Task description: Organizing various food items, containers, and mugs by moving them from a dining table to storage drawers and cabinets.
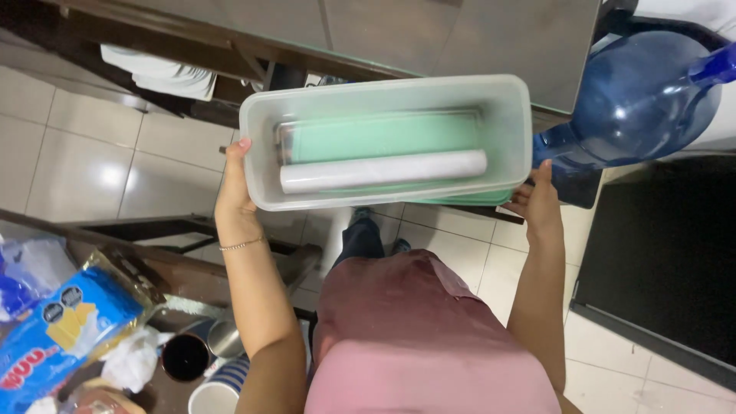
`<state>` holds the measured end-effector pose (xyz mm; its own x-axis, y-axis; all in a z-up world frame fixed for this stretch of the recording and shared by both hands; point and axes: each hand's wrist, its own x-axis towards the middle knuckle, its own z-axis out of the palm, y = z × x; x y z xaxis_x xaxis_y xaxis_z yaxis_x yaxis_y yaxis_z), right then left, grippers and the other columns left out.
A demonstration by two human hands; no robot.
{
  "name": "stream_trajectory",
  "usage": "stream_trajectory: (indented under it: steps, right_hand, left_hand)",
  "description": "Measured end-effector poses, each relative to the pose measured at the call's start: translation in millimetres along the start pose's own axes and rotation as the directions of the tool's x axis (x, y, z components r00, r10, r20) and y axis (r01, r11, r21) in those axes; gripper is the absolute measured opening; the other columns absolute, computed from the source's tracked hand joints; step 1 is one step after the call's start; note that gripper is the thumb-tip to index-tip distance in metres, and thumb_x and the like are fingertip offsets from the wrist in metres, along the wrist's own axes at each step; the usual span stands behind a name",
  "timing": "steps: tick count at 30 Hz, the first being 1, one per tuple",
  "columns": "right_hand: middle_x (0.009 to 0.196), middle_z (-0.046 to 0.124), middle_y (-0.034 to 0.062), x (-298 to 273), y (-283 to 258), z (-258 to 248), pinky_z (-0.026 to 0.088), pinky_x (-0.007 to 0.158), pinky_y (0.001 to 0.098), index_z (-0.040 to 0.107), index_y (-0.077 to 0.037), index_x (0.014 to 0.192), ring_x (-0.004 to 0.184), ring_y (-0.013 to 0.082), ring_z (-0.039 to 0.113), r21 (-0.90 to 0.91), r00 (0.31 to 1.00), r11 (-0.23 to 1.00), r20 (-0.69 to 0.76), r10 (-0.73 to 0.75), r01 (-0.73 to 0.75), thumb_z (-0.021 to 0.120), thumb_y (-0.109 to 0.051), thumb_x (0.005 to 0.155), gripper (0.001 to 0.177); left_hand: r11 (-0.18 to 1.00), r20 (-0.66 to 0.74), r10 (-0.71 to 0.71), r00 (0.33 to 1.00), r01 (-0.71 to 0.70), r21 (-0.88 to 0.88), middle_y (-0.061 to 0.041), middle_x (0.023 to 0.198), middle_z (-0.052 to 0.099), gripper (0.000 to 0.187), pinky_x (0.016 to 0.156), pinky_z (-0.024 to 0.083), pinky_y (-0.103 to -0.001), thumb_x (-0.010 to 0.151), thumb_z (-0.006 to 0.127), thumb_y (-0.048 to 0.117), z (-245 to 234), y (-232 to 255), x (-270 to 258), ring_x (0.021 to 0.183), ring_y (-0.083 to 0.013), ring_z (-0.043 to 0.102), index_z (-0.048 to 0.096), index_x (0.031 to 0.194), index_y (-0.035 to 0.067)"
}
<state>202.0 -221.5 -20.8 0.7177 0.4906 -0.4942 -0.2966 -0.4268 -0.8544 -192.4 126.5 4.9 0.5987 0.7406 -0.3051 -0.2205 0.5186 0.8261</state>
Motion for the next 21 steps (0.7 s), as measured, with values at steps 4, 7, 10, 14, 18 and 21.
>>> stream_trajectory:
  steps: [4,7,10,14,18,21]
  right_hand:
    - [0.129,0.063,0.0269,-0.6,-16.6,16.2,0.059,0.094,0.0461,0.046,0.004,0.147,0.113,0.0347,0.067,-0.001,0.999,0.999,0.016,0.039,-0.039,0.019,-0.075,0.101,0.096]
    - [0.151,0.043,0.0229,-11.3,-33.8,29.3,0.046,0.101,0.0566,0.029,-0.013,0.159,0.132,0.0366,0.049,-0.058,0.995,0.995,0.056,0.079,-0.076,0.020,-0.083,0.083,0.103]
    - [0.165,0.029,0.0158,-10.2,-33.7,31.6,0.032,0.110,0.0615,0.024,-0.022,0.162,0.148,0.0325,0.030,-0.039,0.990,0.998,0.135,0.049,-0.045,0.023,-0.085,0.081,0.102]
    - [0.166,0.032,0.0122,-24.3,-62.7,43.8,0.030,0.115,0.0602,0.038,-0.023,0.156,0.153,0.0308,0.027,-0.015,0.978,0.993,0.174,0.115,-0.114,0.035,-0.066,0.089,0.080]
    - [0.164,0.036,0.0122,-32.7,-74.9,52.4,0.033,0.113,0.0588,0.047,-0.022,0.152,0.151,0.0321,0.030,-0.042,0.979,0.989,0.143,0.149,-0.144,0.037,-0.050,0.090,0.069]
    - [0.161,0.040,0.0132,-37.7,-81.5,57.6,0.035,0.112,0.0582,0.047,-0.023,0.152,0.149,0.0338,0.034,-0.087,0.980,0.984,0.113,0.163,-0.154,0.035,-0.048,0.088,0.069]
  left_hand:
    - [0.993,0.037,-0.093,0.995,0.090,0.074,-0.014,0.132,0.065,0.084,0.084,0.058,-0.043,0.082,0.061,0.056,2.1,23.9,35.4,0.101,-0.0243,0.063,0.052,0.146,0.003]
    - [0.972,0.026,-0.168,0.985,0.161,0.171,-0.016,0.130,0.067,0.084,0.080,0.057,-0.041,0.083,0.059,0.060,-4.0,28.5,60.6,0.100,-0.0247,0.066,0.054,0.145,0.003]
    - [0.958,0.094,-0.226,0.970,0.204,0.201,-0.017,0.133,0.066,0.084,0.082,0.056,-0.039,0.085,0.060,0.060,-12.6,29.8,84.4,0.105,-0.0249,0.066,0.053,0.147,0.003]
    - [0.912,0.072,-0.322,0.944,0.290,0.289,-0.017,0.133,0.065,0.084,0.088,0.056,-0.040,0.087,0.059,0.061,-15.8,34.1,102.3,0.109,-0.0254,0.066,0.053,0.145,0.002]
    - [0.860,0.029,-0.352,0.935,0.311,0.403,-0.016,0.136,0.064,0.084,0.097,0.053,-0.037,0.088,0.058,0.064,-29.6,32.2,113.8,0.118,-0.0236,0.065,0.055,0.143,0.001]
    - [0.825,0.041,-0.406,0.913,0.347,0.446,-0.018,0.126,0.066,0.083,0.086,0.055,-0.040,0.084,0.056,0.065,-27.4,41.7,109.8,0.101,-0.0270,0.065,0.057,0.141,0.004]
